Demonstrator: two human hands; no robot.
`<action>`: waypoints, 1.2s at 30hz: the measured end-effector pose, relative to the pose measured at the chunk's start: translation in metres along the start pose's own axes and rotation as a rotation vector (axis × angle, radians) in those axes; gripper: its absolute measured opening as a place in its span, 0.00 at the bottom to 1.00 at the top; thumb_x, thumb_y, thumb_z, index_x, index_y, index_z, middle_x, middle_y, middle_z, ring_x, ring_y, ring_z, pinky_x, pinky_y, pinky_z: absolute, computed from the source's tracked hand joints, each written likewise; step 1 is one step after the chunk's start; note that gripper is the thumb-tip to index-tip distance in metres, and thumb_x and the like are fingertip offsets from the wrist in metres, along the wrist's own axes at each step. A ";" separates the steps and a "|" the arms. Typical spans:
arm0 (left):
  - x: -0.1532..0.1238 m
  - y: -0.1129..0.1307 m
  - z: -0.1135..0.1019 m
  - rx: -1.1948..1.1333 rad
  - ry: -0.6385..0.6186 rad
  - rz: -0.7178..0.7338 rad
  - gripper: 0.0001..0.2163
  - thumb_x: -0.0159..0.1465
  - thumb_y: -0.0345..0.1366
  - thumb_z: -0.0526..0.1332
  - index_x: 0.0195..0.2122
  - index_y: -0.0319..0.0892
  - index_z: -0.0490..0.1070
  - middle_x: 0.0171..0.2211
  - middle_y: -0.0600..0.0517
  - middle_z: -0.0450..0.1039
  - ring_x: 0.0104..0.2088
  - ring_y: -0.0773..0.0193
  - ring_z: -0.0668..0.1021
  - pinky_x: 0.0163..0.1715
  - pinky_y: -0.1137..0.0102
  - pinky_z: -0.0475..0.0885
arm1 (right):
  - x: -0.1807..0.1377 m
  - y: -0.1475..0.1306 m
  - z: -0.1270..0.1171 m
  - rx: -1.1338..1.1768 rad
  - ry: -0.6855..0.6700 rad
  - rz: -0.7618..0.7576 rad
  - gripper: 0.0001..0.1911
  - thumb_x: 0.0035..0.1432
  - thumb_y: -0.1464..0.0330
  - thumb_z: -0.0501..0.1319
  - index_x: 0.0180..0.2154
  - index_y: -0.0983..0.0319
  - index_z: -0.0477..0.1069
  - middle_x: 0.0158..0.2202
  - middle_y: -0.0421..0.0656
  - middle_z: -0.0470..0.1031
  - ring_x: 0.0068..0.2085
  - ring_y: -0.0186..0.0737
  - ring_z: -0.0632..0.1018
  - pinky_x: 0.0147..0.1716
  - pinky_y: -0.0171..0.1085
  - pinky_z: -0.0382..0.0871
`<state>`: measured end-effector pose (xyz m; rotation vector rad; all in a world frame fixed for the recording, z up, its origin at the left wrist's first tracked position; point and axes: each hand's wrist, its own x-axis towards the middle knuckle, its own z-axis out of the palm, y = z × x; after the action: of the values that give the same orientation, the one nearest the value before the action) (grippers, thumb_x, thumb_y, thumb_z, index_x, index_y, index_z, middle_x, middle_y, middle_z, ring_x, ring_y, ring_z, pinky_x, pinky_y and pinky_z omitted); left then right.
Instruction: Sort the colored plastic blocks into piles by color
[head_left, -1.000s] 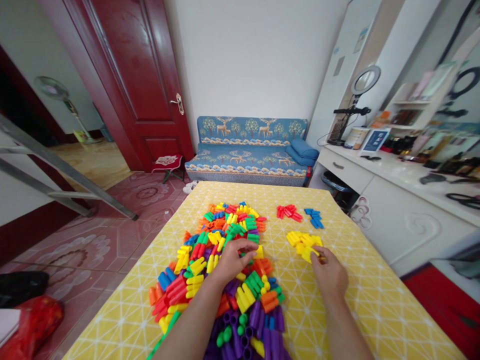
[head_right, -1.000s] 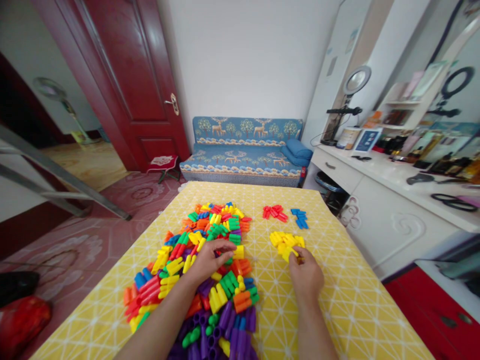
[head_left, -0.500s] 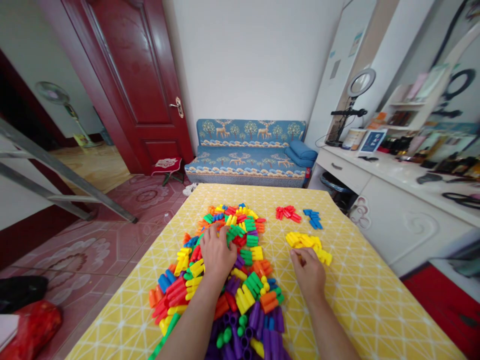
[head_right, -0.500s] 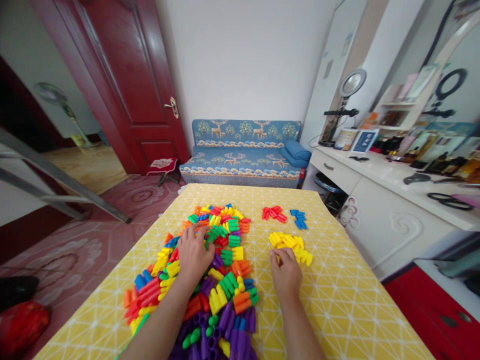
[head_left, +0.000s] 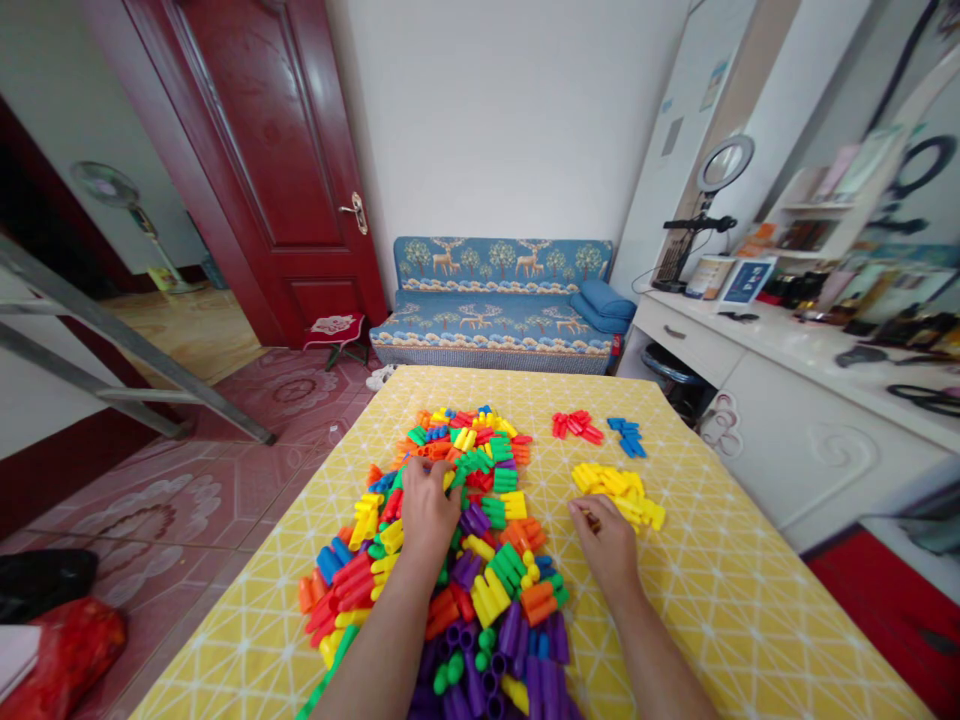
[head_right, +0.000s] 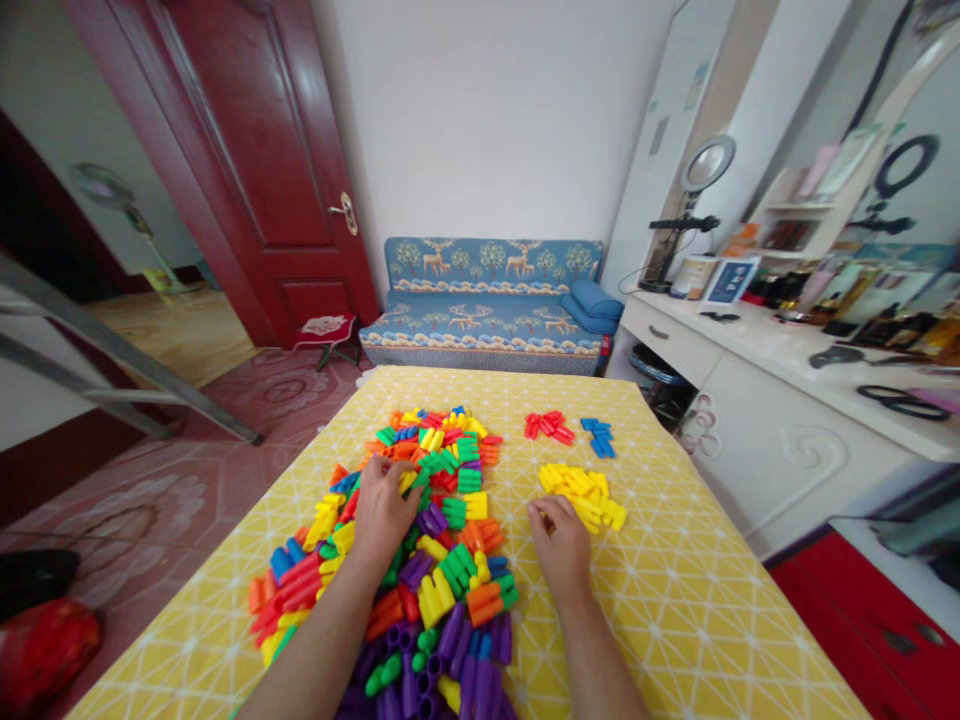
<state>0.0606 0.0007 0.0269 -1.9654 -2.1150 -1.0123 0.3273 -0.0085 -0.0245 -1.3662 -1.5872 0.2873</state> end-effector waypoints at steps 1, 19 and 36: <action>0.000 -0.001 0.000 -0.011 -0.006 0.000 0.12 0.55 0.32 0.64 0.41 0.41 0.74 0.40 0.45 0.66 0.44 0.53 0.71 0.46 0.62 0.69 | 0.000 0.000 0.000 0.008 0.003 0.002 0.14 0.60 0.59 0.56 0.32 0.61 0.74 0.33 0.46 0.75 0.34 0.41 0.75 0.34 0.39 0.70; -0.002 0.013 0.009 -0.973 -0.262 -0.051 0.11 0.55 0.39 0.66 0.37 0.40 0.75 0.32 0.51 0.77 0.32 0.62 0.77 0.30 0.72 0.72 | -0.004 -0.026 0.012 0.192 -0.138 -0.016 0.13 0.59 0.60 0.57 0.32 0.59 0.75 0.33 0.46 0.75 0.34 0.40 0.75 0.29 0.37 0.70; -0.009 0.024 -0.005 -0.963 -0.499 0.146 0.08 0.58 0.38 0.65 0.34 0.39 0.75 0.29 0.52 0.75 0.30 0.64 0.77 0.31 0.73 0.71 | -0.010 -0.078 0.032 0.460 -0.316 0.196 0.14 0.52 0.64 0.63 0.42 0.59 0.75 0.39 0.44 0.79 0.37 0.42 0.78 0.37 0.39 0.73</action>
<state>0.0824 -0.0102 0.0360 -2.9983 -1.7464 -1.9178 0.2535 -0.0304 0.0104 -1.1485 -1.5113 0.9652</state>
